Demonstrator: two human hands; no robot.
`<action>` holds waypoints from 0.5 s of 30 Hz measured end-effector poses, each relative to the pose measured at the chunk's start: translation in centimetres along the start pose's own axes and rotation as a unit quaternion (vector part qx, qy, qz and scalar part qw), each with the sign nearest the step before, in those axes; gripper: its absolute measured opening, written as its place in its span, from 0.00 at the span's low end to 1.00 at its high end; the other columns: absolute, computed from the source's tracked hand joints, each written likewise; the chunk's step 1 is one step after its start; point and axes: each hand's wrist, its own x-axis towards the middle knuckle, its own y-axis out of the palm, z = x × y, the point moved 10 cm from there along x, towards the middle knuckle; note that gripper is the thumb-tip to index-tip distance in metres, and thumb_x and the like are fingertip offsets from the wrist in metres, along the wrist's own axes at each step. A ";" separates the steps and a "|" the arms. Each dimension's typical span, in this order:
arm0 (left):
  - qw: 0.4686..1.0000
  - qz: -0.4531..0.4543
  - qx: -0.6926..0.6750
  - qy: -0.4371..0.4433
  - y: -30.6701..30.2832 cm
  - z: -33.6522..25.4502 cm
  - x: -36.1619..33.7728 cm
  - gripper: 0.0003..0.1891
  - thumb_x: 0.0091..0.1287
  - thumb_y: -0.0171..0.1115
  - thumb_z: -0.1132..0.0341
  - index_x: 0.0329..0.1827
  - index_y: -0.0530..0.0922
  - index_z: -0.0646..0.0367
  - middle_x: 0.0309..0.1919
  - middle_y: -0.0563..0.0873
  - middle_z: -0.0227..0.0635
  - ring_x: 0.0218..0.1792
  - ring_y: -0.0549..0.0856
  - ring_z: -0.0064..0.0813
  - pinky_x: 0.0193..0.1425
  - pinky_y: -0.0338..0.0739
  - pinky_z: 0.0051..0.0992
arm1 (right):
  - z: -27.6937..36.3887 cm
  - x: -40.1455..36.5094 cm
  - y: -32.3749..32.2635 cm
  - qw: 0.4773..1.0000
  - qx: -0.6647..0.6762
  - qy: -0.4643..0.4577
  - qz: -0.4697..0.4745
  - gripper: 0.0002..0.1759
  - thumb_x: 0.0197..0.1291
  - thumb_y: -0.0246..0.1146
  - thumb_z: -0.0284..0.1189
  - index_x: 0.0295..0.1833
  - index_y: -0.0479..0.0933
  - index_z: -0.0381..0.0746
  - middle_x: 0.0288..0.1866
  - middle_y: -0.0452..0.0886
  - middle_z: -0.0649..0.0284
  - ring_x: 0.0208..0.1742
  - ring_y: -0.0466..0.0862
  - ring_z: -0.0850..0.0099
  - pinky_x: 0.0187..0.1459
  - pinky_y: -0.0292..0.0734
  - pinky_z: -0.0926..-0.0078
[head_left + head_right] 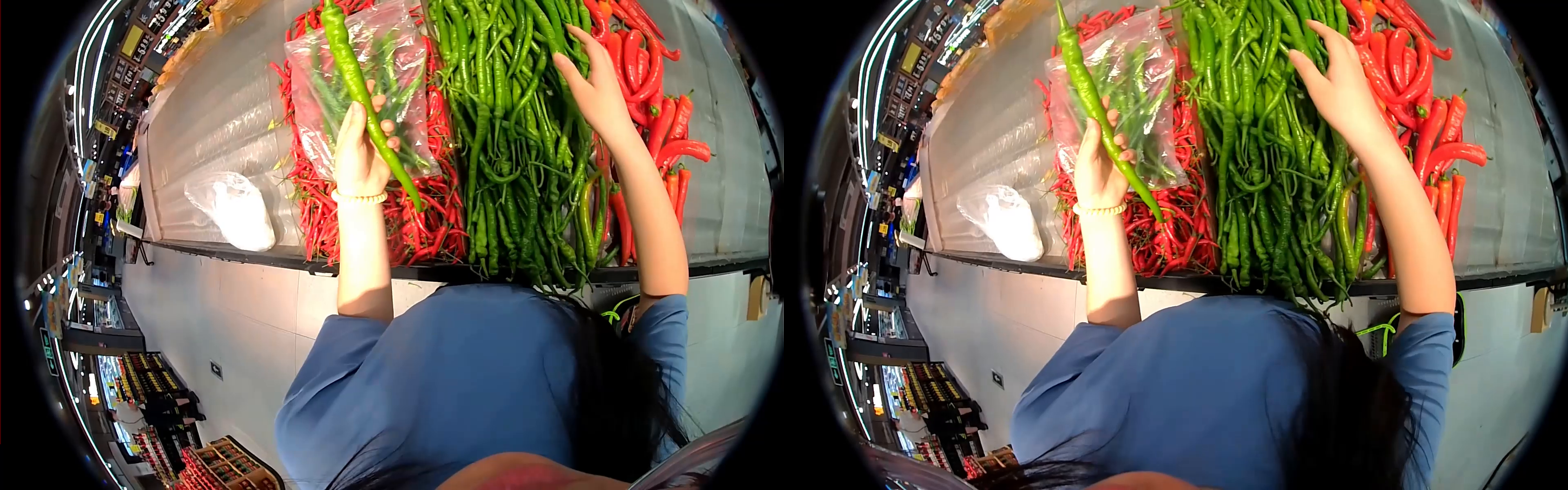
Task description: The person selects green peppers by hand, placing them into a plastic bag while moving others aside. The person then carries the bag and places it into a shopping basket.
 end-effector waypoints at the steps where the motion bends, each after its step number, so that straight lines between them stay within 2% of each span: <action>1: 1.000 0.011 0.010 -0.008 0.3 0.0 0.0 0.22 0.74 0.52 0.56 0.67 0.67 0.53 0.46 0.81 0.27 0.32 0.79 0.22 0.29 0.73 0.22 | 1.8 1.0 1.4 0.999 0.017 -0.033 0.018 0.31 0.62 0.63 0.42 0.64 0.69 0.34 0.58 0.74 0.46 0.62 0.73 0.57 0.64 0.65 0.66; 2: 1.000 0.004 0.019 -0.013 0.9 0.2 -0.2 0.21 0.74 0.52 0.58 0.66 0.68 0.55 0.44 0.82 0.29 0.28 0.80 0.20 0.26 0.72 0.20 | 3.8 1.7 2.8 0.997 0.033 -0.066 0.037 0.32 0.61 0.64 0.44 0.63 0.70 0.33 0.54 0.76 0.49 0.57 0.76 0.60 0.61 0.69 0.68; 4: 0.990 0.038 0.125 -0.047 2.7 0.9 -0.1 0.19 0.73 0.54 0.61 0.63 0.70 0.59 0.41 0.83 0.31 0.23 0.80 0.19 0.23 0.71 0.17 | 6.8 2.3 7.5 0.966 0.195 0.056 0.162 0.35 0.60 0.64 0.50 0.61 0.72 0.32 0.45 0.78 0.58 0.42 0.78 0.70 0.46 0.74 0.76; 5: 0.980 0.063 0.182 -0.049 3.8 1.2 0.1 0.17 0.71 0.56 0.67 0.60 0.72 0.63 0.38 0.84 0.33 0.21 0.79 0.17 0.21 0.70 0.15 | 7.9 2.8 9.1 0.953 0.257 0.073 0.144 0.33 0.59 0.64 0.53 0.53 0.77 0.33 0.34 0.76 0.67 0.30 0.72 0.79 0.34 0.71 0.81; 6: 0.960 0.090 0.264 -0.037 5.3 1.2 0.2 0.15 0.69 0.58 0.70 0.57 0.73 0.65 0.35 0.83 0.32 0.21 0.79 0.16 0.21 0.71 0.17 | 8.3 3.7 10.6 0.947 0.187 0.128 0.226 0.27 0.60 0.63 0.54 0.43 0.77 0.37 0.28 0.75 0.70 0.25 0.71 0.80 0.28 0.70 0.81; 8: 0.937 0.095 0.337 0.005 6.8 0.4 0.4 0.15 0.69 0.58 0.71 0.56 0.73 0.66 0.31 0.82 0.30 0.22 0.79 0.16 0.22 0.72 0.17 | 10.8 5.6 11.2 0.937 0.251 0.149 0.189 0.20 0.60 0.64 0.46 0.38 0.78 0.36 0.30 0.80 0.61 0.33 0.78 0.68 0.39 0.74 0.70; 9: 0.929 0.100 0.356 0.005 7.4 -0.1 0.6 0.14 0.69 0.58 0.71 0.55 0.73 0.65 0.28 0.80 0.28 0.21 0.79 0.16 0.21 0.71 0.16 | 10.3 6.1 12.0 0.931 0.254 0.171 0.199 0.20 0.62 0.63 0.45 0.37 0.78 0.36 0.30 0.80 0.64 0.33 0.78 0.71 0.38 0.73 0.72; 10: 0.914 0.118 0.389 -0.012 7.7 -0.5 1.0 0.17 0.67 0.62 0.68 0.56 0.74 0.65 0.27 0.81 0.29 0.25 0.82 0.23 0.31 0.77 0.21 | 9.7 6.3 12.7 0.915 0.263 0.217 0.218 0.19 0.61 0.64 0.43 0.39 0.79 0.36 0.31 0.81 0.63 0.34 0.78 0.72 0.39 0.74 0.73; 12: 0.802 0.221 0.526 0.179 7.1 -3.1 3.6 0.22 0.64 0.66 0.61 0.58 0.75 0.64 0.32 0.82 0.35 0.37 0.83 0.31 0.47 0.78 0.29 | 10.5 9.8 11.9 0.945 0.263 0.112 0.156 0.18 0.61 0.65 0.42 0.42 0.80 0.36 0.33 0.81 0.63 0.36 0.79 0.72 0.40 0.74 0.73; 13: 0.762 0.168 0.611 0.131 5.4 -4.6 5.9 0.29 0.61 0.67 0.52 0.59 0.75 0.64 0.43 0.83 0.45 0.49 0.81 0.37 0.59 0.73 0.33 | 10.3 12.5 11.3 0.962 0.249 0.056 0.100 0.18 0.60 0.65 0.42 0.45 0.80 0.36 0.36 0.82 0.62 0.38 0.79 0.72 0.42 0.74 0.71; 14: 0.696 0.153 0.680 0.171 4.9 -7.5 7.5 0.29 0.63 0.66 0.53 0.62 0.74 0.63 0.51 0.81 0.43 0.49 0.80 0.32 0.56 0.75 0.31 | 11.9 14.9 9.4 0.973 0.225 -0.013 0.047 0.18 0.61 0.64 0.41 0.46 0.80 0.37 0.38 0.82 0.62 0.40 0.79 0.72 0.43 0.74 0.70; 15: 0.679 0.106 0.697 0.205 3.1 -10.0 10.4 0.34 0.61 0.66 0.48 0.62 0.73 0.65 0.54 0.80 0.49 0.55 0.80 0.40 0.60 0.73 0.36 | 10.4 17.9 8.9 0.982 0.190 0.016 0.016 0.19 0.61 0.64 0.43 0.46 0.80 0.37 0.38 0.82 0.61 0.40 0.78 0.71 0.42 0.74 0.69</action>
